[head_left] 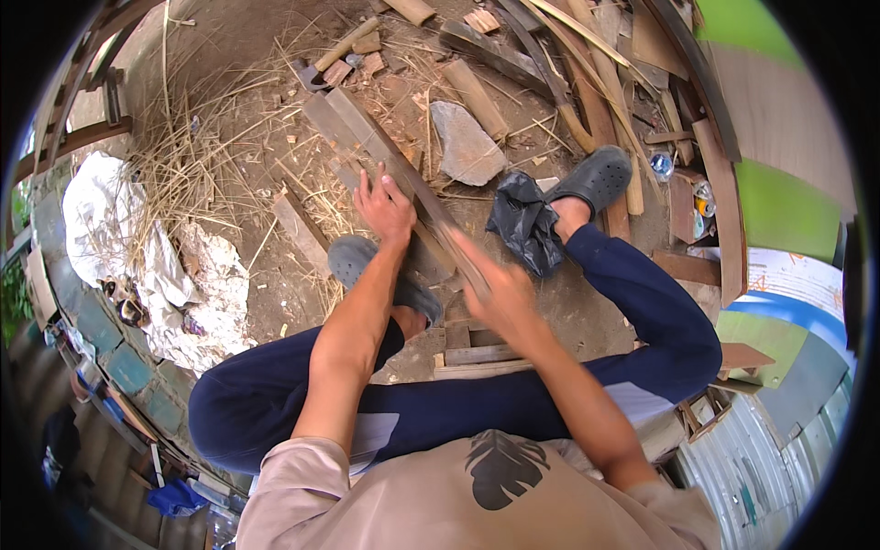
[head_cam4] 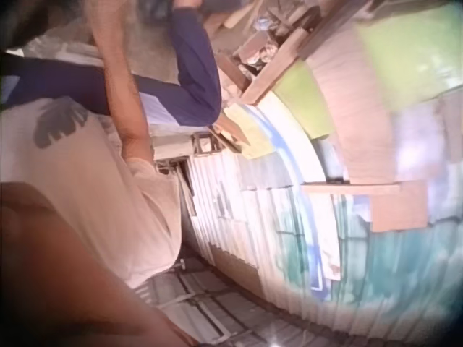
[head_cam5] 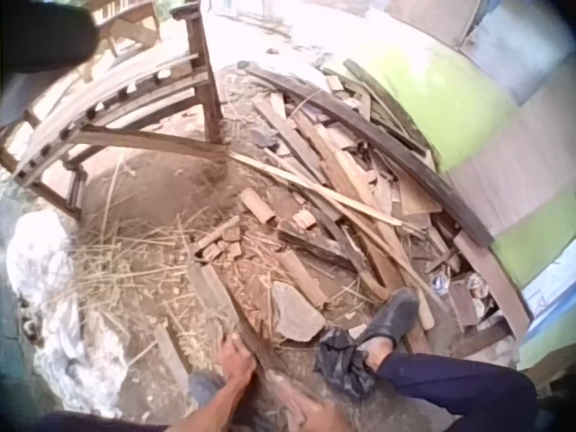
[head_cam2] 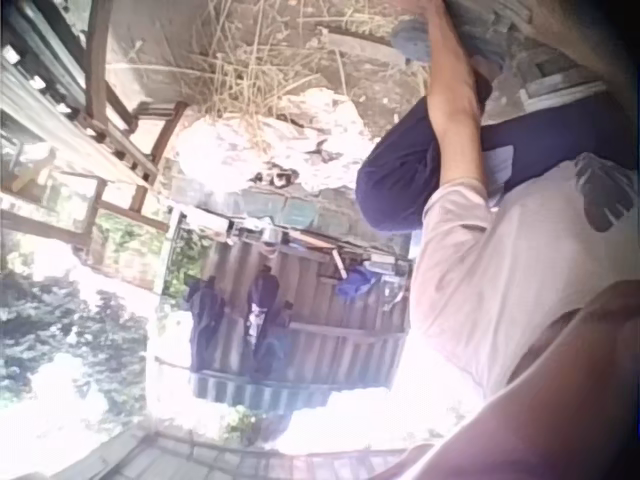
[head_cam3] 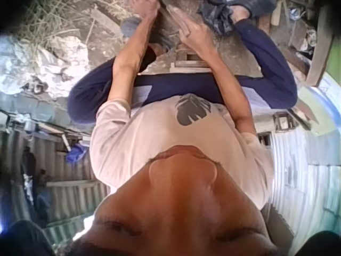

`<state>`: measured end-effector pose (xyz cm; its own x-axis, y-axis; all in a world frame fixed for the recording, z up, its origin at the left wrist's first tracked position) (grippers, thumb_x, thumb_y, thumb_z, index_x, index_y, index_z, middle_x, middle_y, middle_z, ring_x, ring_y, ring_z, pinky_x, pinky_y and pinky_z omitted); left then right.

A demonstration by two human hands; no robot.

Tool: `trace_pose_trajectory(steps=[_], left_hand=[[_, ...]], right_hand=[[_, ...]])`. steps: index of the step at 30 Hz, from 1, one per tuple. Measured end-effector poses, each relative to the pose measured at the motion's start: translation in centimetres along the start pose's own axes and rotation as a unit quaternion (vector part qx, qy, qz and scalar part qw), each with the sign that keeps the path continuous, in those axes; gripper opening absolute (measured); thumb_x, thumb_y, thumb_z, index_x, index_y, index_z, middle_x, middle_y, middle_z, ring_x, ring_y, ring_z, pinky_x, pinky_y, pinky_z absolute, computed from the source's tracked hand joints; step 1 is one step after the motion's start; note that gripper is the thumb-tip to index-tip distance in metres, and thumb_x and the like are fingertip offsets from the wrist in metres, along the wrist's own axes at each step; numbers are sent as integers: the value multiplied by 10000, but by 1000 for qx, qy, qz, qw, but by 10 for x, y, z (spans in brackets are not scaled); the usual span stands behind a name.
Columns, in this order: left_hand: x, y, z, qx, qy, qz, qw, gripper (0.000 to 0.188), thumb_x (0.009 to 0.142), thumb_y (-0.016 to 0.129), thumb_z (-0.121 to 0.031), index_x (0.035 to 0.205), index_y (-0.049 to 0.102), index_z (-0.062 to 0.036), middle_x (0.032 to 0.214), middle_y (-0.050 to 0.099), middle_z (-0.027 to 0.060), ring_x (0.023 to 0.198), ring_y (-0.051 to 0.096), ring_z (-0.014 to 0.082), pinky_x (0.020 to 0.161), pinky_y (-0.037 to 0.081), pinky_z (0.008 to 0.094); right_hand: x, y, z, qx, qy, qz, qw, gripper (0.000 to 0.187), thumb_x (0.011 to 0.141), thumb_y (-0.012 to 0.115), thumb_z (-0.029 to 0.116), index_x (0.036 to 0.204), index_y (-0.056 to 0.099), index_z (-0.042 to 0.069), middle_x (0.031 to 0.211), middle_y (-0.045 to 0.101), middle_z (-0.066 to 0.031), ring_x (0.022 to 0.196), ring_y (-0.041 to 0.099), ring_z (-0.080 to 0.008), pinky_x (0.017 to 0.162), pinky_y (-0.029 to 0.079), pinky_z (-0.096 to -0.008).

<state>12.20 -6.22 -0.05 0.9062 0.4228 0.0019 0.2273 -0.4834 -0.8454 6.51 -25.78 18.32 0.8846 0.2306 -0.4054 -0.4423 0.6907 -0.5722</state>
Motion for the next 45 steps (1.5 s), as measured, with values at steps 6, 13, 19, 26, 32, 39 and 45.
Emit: trace_pose_trajectory(steps=[6,13,19,26,32,39,45], left_hand=[[-3,15,4,-20,-14,10,1000,449,1043,359,-326,1290,658,-101,1305,623,181,1347,458,312,1160,260,479],[-6,4,3,-7,-13,-9,1000,439,1035,369,-311,1286,662,-102,1293,638,162,1335,480,310,1152,274,471],[-9,20,22,-1,-8,14,1000,445,1033,365,-316,1302,650,-105,1299,640,138,1351,464,294,1163,255,464],[-6,1,3,-16,-40,22,999,492,1044,333,-352,1296,630,-51,1396,557,164,1370,425,338,1152,266,487],[-27,-28,3,22,-15,88,996,620,989,463,-473,1408,479,-16,1416,482,225,1332,456,366,1125,324,465],[-45,-45,9,95,-12,295,951,848,830,738,-405,1413,305,32,1274,545,288,1146,598,425,947,520,476],[-55,-38,9,82,-12,284,955,779,796,779,-332,1328,348,40,1221,573,285,1120,608,433,942,520,478]], right_hand=[[30,7,26,4,43,12,999,716,797,679,120,1468,455,229,822,683,-250,748,660,-467,692,553,-525],[-26,-33,48,54,34,20,998,730,791,667,89,1475,450,221,925,696,-263,834,665,-464,756,551,-516],[75,19,27,84,31,-21,996,614,808,632,104,1410,522,158,987,671,-297,885,646,-484,797,543,-503],[-40,-34,37,125,9,-63,990,622,786,630,36,1392,556,153,1084,673,-287,1019,652,-434,870,540,-419],[-38,-35,37,72,1,-65,995,600,791,638,55,1381,566,142,1087,686,-270,1044,662,-408,878,533,-397],[-48,-19,12,58,-73,-86,992,620,799,651,71,1402,550,173,1110,684,-251,1016,682,-376,860,527,-383],[-58,-21,24,-27,-4,-25,999,646,800,660,71,1419,534,207,945,692,-270,843,699,-398,753,539,-393]])
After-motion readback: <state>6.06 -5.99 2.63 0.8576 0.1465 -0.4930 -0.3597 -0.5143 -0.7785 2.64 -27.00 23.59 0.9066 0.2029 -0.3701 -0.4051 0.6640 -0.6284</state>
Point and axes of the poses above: each hand's wrist, its own x-axis towards the middle knuckle, its own y-axis out of the palm, z = x × y, the point moved 4 cm from there along x, towards the middle knuckle
